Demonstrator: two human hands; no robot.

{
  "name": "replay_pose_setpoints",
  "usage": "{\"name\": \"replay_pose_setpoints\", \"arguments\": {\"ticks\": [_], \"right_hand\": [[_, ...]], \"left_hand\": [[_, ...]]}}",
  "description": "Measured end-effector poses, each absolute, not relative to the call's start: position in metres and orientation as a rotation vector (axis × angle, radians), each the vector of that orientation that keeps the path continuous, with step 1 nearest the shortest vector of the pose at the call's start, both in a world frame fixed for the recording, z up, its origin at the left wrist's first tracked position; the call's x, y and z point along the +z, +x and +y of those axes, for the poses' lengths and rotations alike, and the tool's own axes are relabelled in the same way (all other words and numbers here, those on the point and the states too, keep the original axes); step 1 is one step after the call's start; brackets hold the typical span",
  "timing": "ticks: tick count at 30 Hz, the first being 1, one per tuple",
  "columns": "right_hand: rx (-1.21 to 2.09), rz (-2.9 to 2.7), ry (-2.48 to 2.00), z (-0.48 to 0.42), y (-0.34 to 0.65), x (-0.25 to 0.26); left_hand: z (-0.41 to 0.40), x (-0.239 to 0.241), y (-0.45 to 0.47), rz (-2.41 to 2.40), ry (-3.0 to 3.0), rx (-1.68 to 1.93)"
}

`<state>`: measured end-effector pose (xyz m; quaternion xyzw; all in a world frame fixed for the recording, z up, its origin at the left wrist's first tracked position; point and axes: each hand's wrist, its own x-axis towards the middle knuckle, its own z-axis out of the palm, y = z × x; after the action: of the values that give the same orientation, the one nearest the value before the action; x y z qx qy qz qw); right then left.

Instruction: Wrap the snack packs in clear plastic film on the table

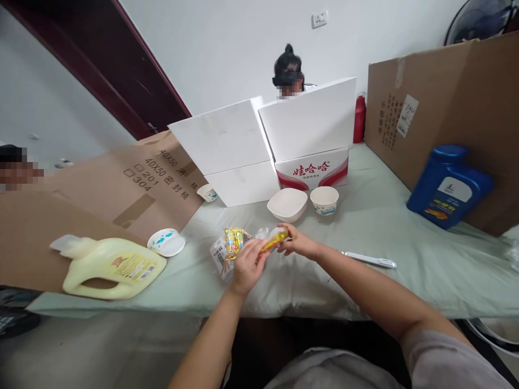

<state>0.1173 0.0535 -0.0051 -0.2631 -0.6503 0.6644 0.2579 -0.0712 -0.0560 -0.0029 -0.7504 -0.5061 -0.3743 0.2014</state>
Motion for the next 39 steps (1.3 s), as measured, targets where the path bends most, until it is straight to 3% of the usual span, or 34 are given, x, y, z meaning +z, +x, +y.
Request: {"name": "replay_pose_setpoints", "arguments": {"ticks": [2, 8, 11, 17, 23, 27, 32, 36, 39], "right_hand": [[1.638, -1.874, -0.667, 0.050, 0.137, -0.017], [0.493, -2.353, -1.012, 0.039, 0.245, -0.048], [0.267, -2.388, -1.206, 0.029, 0.303, -0.057], [0.191, -2.323, -1.433, 0.010, 0.343, -0.063], [0.435, -2.302, -1.039, -0.015, 0.264, -0.042], [0.407, -2.503, -0.912, -0.022, 0.233, -0.035], [0.390, -2.463, -1.110, -0.002, 0.281, -0.045], [0.189, -2.308, -1.506, 0.010, 0.328, -0.054], [0.140, -2.140, -1.460, 0.000, 0.323, -0.046]], "left_hand": [[-0.057, -0.014, -0.044, -1.291, -2.180, -0.960], [-0.060, -0.054, 0.002, -1.173, -2.544, -0.817], [-0.065, -0.062, 0.005, -1.206, -2.527, -0.974], [-0.069, -0.065, -0.002, -1.635, -2.153, -1.254], [-0.064, -0.071, -0.001, -1.883, -2.238, -1.282], [-0.065, -0.067, -0.001, -1.880, -2.316, -1.272], [-0.063, -0.063, -0.004, -1.841, -2.364, -1.349], [-0.061, -0.069, -0.007, -1.968, -2.229, -1.576], [-0.060, -0.074, -0.008, -2.058, -2.100, -1.729]]}}
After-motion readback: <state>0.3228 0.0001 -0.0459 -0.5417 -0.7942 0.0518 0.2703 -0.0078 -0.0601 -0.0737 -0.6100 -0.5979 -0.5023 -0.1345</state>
